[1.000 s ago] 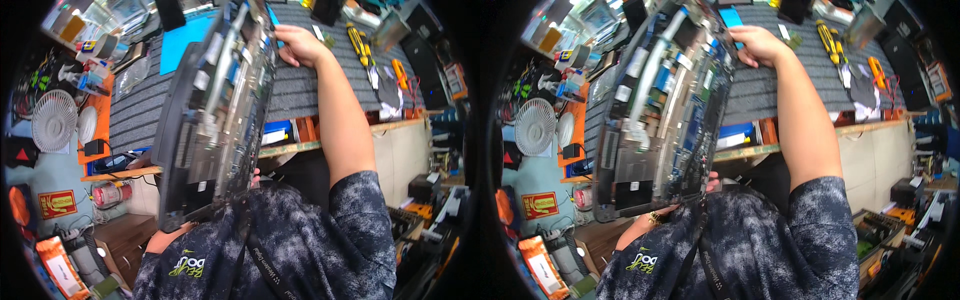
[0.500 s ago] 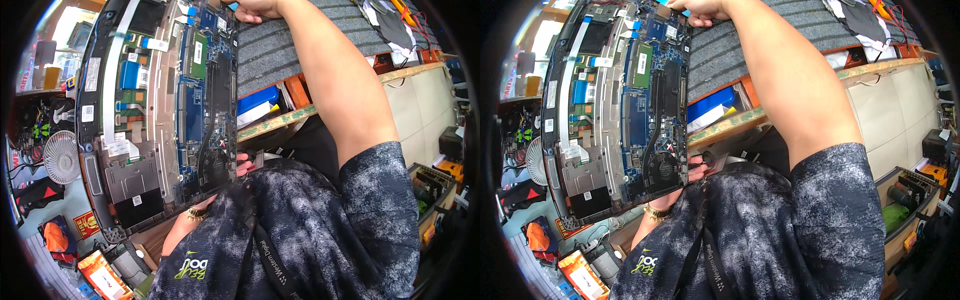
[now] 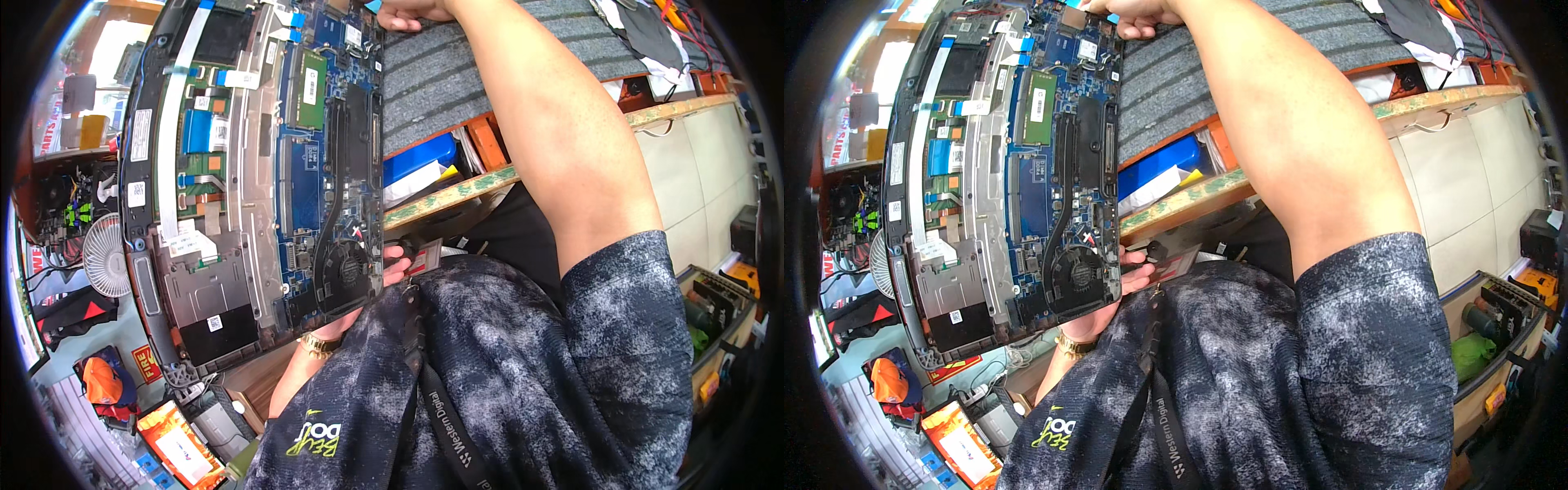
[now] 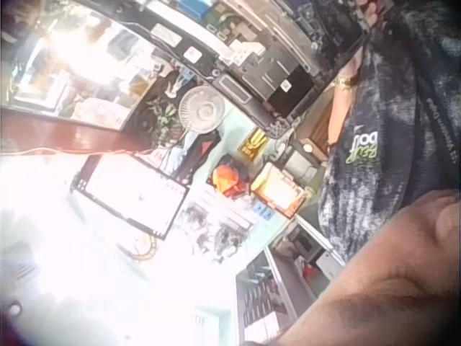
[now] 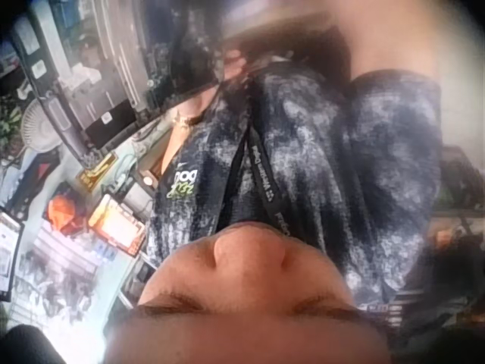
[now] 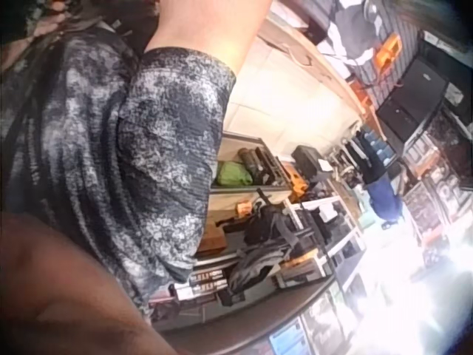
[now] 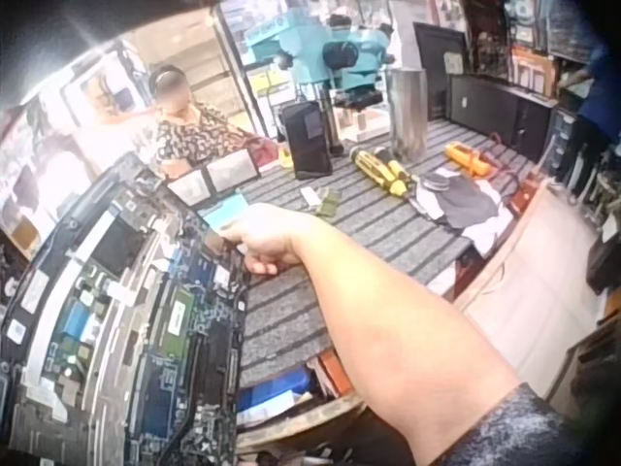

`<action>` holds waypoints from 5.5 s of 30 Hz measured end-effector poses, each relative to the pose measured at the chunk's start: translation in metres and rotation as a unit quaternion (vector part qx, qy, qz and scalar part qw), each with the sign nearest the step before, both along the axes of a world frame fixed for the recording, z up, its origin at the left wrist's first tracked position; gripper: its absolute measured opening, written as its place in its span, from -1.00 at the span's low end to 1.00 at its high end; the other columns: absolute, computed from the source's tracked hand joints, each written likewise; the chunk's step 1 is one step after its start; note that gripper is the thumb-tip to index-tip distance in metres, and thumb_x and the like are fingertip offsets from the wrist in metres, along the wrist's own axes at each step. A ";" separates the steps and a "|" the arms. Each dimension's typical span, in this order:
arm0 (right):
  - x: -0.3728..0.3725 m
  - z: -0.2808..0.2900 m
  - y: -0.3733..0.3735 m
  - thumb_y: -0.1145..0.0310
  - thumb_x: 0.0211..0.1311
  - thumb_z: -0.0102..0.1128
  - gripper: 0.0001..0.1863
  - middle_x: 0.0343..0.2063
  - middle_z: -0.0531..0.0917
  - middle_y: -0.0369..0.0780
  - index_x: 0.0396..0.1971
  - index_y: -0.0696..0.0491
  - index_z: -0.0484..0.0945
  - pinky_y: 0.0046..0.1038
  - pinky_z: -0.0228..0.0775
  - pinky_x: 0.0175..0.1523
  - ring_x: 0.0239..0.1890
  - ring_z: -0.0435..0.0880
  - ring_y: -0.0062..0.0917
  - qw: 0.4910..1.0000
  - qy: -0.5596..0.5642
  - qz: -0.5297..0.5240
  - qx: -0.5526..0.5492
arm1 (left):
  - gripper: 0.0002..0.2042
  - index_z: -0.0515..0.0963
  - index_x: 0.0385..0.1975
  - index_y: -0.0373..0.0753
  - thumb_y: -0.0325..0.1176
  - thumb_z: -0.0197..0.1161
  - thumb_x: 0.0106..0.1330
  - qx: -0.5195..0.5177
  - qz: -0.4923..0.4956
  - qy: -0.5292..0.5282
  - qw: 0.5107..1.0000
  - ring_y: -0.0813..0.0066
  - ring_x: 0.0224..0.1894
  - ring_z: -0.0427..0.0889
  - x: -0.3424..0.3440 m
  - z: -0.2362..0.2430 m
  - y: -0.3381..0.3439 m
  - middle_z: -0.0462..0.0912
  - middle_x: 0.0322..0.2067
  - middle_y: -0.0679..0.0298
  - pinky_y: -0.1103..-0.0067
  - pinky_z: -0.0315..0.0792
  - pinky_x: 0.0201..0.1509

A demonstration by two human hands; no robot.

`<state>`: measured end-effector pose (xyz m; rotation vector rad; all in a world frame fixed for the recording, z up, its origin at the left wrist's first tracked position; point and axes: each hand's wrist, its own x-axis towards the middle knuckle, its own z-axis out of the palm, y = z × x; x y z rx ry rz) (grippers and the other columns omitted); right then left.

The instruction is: The person removes a cooling fan from an open laptop using a screwdriver and uses a multimeter to test components on the motherboard.

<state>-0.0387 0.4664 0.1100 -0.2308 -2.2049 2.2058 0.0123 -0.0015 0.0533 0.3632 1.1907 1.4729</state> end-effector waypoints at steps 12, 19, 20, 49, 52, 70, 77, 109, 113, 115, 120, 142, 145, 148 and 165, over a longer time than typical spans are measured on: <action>0.000 0.001 -0.001 0.11 0.81 0.01 -0.62 -0.73 0.55 -0.25 0.15 0.01 0.74 -0.46 0.30 -0.67 -0.77 0.50 -0.57 1.000 -0.002 -0.013 0.008 | -0.06 0.40 0.53 -0.47 0.39 0.19 0.57 -0.007 0.009 0.001 1.000 -0.40 0.46 0.59 0.003 0.005 0.005 0.52 0.44 -0.38 -0.10 0.49 0.57; 0.001 0.002 -0.001 0.11 0.82 0.01 -0.61 -0.73 0.55 -0.25 0.15 0.05 0.73 -0.46 0.31 -0.67 -0.77 0.50 -0.56 1.000 -0.004 -0.016 0.004 | -0.11 0.42 0.51 -0.48 0.31 0.27 0.55 0.002 0.016 -0.028 0.999 -0.38 0.45 0.61 0.001 0.002 0.004 0.52 0.44 -0.36 -0.14 0.50 0.56; 0.001 0.002 -0.001 0.11 0.82 0.01 -0.61 -0.73 0.55 -0.25 0.15 0.05 0.73 -0.45 0.31 -0.67 -0.77 0.50 -0.56 1.000 -0.003 -0.019 0.005 | -0.13 0.43 0.51 -0.47 0.25 0.34 0.54 0.009 0.024 -0.048 0.999 -0.36 0.44 0.61 0.001 0.001 0.004 0.52 0.44 -0.35 -0.15 0.50 0.55; 0.000 0.000 0.000 0.13 0.81 -0.01 -0.61 -0.72 0.55 -0.25 0.18 0.04 0.73 -0.46 0.31 -0.67 -0.78 0.50 -0.58 1.000 0.008 -0.006 0.002 | -0.73 0.67 0.20 -0.27 -0.29 0.40 0.65 0.069 -0.020 0.262 0.962 0.17 0.13 0.83 0.008 -0.028 0.013 0.76 0.22 -0.10 0.23 0.77 0.20; -0.001 -0.001 0.001 0.12 0.81 -0.01 -0.60 -0.73 0.55 -0.25 0.19 0.04 0.73 -0.46 0.31 -0.68 -0.78 0.51 -0.57 1.000 0.009 0.001 0.003 | -0.73 0.66 0.20 -0.27 -0.29 0.39 0.66 0.067 -0.025 0.266 0.961 0.18 0.13 0.83 0.008 -0.028 0.014 0.76 0.22 -0.10 0.24 0.77 0.20; 0.000 0.001 -0.001 0.16 0.81 0.00 -0.61 -0.72 0.57 -0.23 0.16 0.09 0.73 -0.46 0.32 -0.68 -0.78 0.51 -0.57 1.000 0.015 -0.011 0.016 | -0.71 0.68 0.25 -0.31 -0.31 0.29 0.69 -0.113 -0.092 0.294 0.945 0.25 0.21 0.79 -0.009 -0.011 -0.003 0.83 0.12 0.08 0.27 0.62 0.37; -0.001 0.002 -0.002 0.13 0.78 0.04 -0.60 -0.55 0.70 -0.15 0.17 0.10 0.74 -0.46 0.33 -0.69 -0.77 0.52 -0.56 1.000 0.010 -0.012 0.011 | -0.58 0.57 0.41 -0.22 -0.20 0.32 0.68 -0.065 0.183 0.097 0.976 0.15 0.31 0.73 -0.055 -0.027 -0.142 0.71 0.32 0.08 0.20 0.65 0.38; 0.006 0.003 0.001 -0.15 0.65 0.28 -0.40 -0.37 0.71 -0.14 0.04 0.21 0.69 -0.49 0.40 -0.66 -0.71 0.60 -0.54 0.998 0.011 -0.020 -0.056 | -0.29 0.58 0.36 -0.43 0.00 0.65 0.43 0.005 0.126 0.560 0.819 0.28 0.23 0.74 0.003 0.083 -0.088 0.76 0.20 0.09 0.26 0.59 0.35; 0.011 0.012 -0.004 -0.16 0.66 0.27 -0.40 -0.58 0.62 -0.24 0.02 0.21 0.68 -0.47 0.29 -0.68 -0.75 0.52 -0.56 0.998 -0.020 -0.050 -0.016 | -0.28 0.52 0.41 -0.42 -0.01 0.61 0.47 0.028 0.140 0.533 0.834 0.29 0.29 0.68 0.009 0.080 -0.075 0.69 0.30 0.07 0.29 0.50 0.46; 0.014 0.016 -0.009 -0.16 0.66 0.26 -0.41 -0.65 0.57 -0.28 -0.01 0.20 0.68 -0.46 0.24 -0.68 -0.77 0.48 -0.58 0.998 -0.017 -0.065 0.010 | -0.34 0.53 0.38 -0.43 -0.08 0.57 0.50 0.029 0.159 0.564 0.810 0.26 0.22 0.73 0.010 0.076 -0.072 0.72 0.24 0.03 0.29 0.58 0.37; 0.015 0.028 -0.024 -0.16 0.64 0.29 -0.43 -0.70 0.52 -0.32 -0.17 0.15 0.70 -0.45 0.18 -0.68 -0.79 0.44 -0.59 0.990 -0.022 -0.107 0.093 | -0.54 0.52 0.28 -0.50 -0.24 0.36 0.62 0.042 0.191 0.582 0.790 0.21 -0.15 0.82 0.002 0.072 -0.060 0.78 0.02 -0.07 0.31 0.76 -0.11; -0.004 -0.001 -0.035 0.05 0.41 0.43 -0.60 -0.34 0.84 0.07 -0.24 0.13 0.87 -0.08 0.68 0.00 -0.20 0.88 -0.04 0.860 0.089 -0.197 0.462 | -0.63 0.57 -0.23 -0.41 -0.23 0.11 0.82 -0.118 0.210 0.262 0.934 0.29 -0.49 0.84 -0.020 0.063 -0.056 0.76 -0.47 0.05 0.56 0.67 -0.50; -0.001 -0.002 -0.031 0.09 0.40 0.44 -0.64 -0.35 0.84 0.07 -0.24 0.13 0.87 -0.11 0.68 0.00 -0.22 0.88 -0.06 0.876 0.042 -0.185 0.443 | -0.62 0.58 -0.24 -0.38 -0.19 0.13 0.82 -0.164 0.186 0.284 0.926 0.36 -0.49 0.83 -0.024 0.062 -0.058 0.75 -0.50 0.10 0.60 0.63 -0.50; 0.006 0.006 -0.037 0.11 0.40 0.45 -0.66 -0.32 0.85 0.04 -0.19 0.13 0.87 -0.12 0.67 -0.03 -0.22 0.87 -0.09 0.849 0.089 -0.206 0.478 | -0.64 0.62 -0.25 -0.36 -0.21 0.19 0.80 -0.152 0.183 0.281 0.930 0.47 -0.49 0.80 -0.022 0.058 -0.057 0.75 -0.51 0.16 0.63 0.63 -0.46; 0.155 0.038 -0.220 0.57 -0.03 0.47 -0.52 0.06 0.70 -0.11 -0.02 -0.04 0.87 -0.14 0.58 0.14 0.05 0.67 -0.10 0.859 0.230 0.110 0.444 | -0.61 0.83 -0.26 0.01 -0.09 0.82 -0.07 0.073 0.057 0.767 0.635 0.27 -0.08 0.57 -0.028 0.064 -0.009 0.64 -0.22 0.47 0.25 0.34 0.10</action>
